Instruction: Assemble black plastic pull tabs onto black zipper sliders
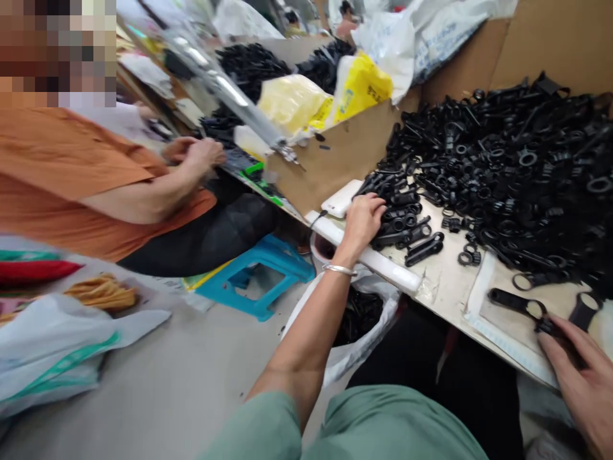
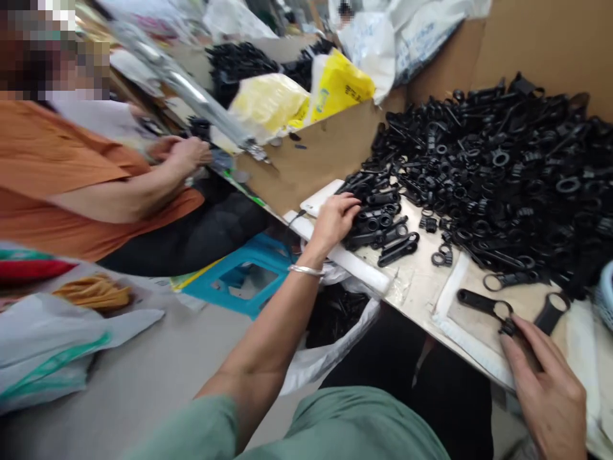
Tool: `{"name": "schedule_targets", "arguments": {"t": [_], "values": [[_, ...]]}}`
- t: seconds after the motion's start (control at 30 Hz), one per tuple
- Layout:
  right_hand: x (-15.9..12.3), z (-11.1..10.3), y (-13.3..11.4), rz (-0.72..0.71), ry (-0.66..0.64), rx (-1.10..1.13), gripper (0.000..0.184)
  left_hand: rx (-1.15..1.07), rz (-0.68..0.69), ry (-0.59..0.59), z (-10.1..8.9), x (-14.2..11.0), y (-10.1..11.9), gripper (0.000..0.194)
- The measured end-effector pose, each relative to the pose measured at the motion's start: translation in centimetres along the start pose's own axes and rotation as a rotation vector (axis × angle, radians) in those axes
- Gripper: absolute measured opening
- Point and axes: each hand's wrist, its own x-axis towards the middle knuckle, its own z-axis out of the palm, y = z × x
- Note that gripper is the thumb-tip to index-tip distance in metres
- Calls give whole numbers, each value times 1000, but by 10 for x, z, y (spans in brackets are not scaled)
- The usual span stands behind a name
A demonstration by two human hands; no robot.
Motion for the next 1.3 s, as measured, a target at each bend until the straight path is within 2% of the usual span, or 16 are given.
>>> {"name": "schedule_targets", "arguments": {"t": [0.1, 0.13, 0.17, 0.23, 0.3, 0.4, 0.5, 0.6, 0.67, 0.8, 0.87, 0.9, 1.0, 1.13, 1.23, 1.3], "values": [[0, -4, -14, 164, 80, 99, 51, -7, 41, 86, 3, -26, 32, 22], [0, -3, -17, 188, 127, 164, 54, -22, 109, 116, 4, -38, 50, 23], [0, -2, -18, 201, 165, 230, 56, -63, 228, 80, 6, -51, 71, 24], [1, 1, -18, 209, 225, 330, 54, -117, 519, -64, 12, -76, 118, 22], [0, 3, -16, 189, 261, 376, 49, -66, 724, -249, 24, -95, 159, 18], [-1, 4, -13, 144, 280, 396, 46, 28, 797, -439, 43, -108, 193, 15], [-2, 4, -11, 111, 265, 414, 43, 26, 735, -541, 51, -110, 196, 17], [-2, 3, -10, 66, 284, 449, 41, -226, 518, -633, 46, -109, 191, 12], [-4, 3, -11, 37, 308, 456, 42, -564, 250, -740, 38, -112, 189, 23], [-12, 4, -21, -30, 297, 376, 39, -1298, -393, -1096, 30, -122, 189, 46], [-14, 6, -30, -126, 273, 298, 33, -1514, -614, -1180, 31, -127, 189, 46], [-13, 7, -34, -180, 269, 260, 31, -1581, -673, -1176, 31, -129, 189, 44], [-7, 11, -46, -294, 271, 202, 29, -1677, -691, -1137, 33, -132, 189, 43], [0, 14, -53, -357, 209, 186, 31, -1623, -527, -1040, 34, -131, 183, 64], [1, 14, -55, -321, 151, 246, 31, -1527, -399, -1005, 36, -130, 177, 48], [1, 14, -56, -273, 158, 296, 30, -1512, -371, -1010, 37, -131, 175, 38]]}}
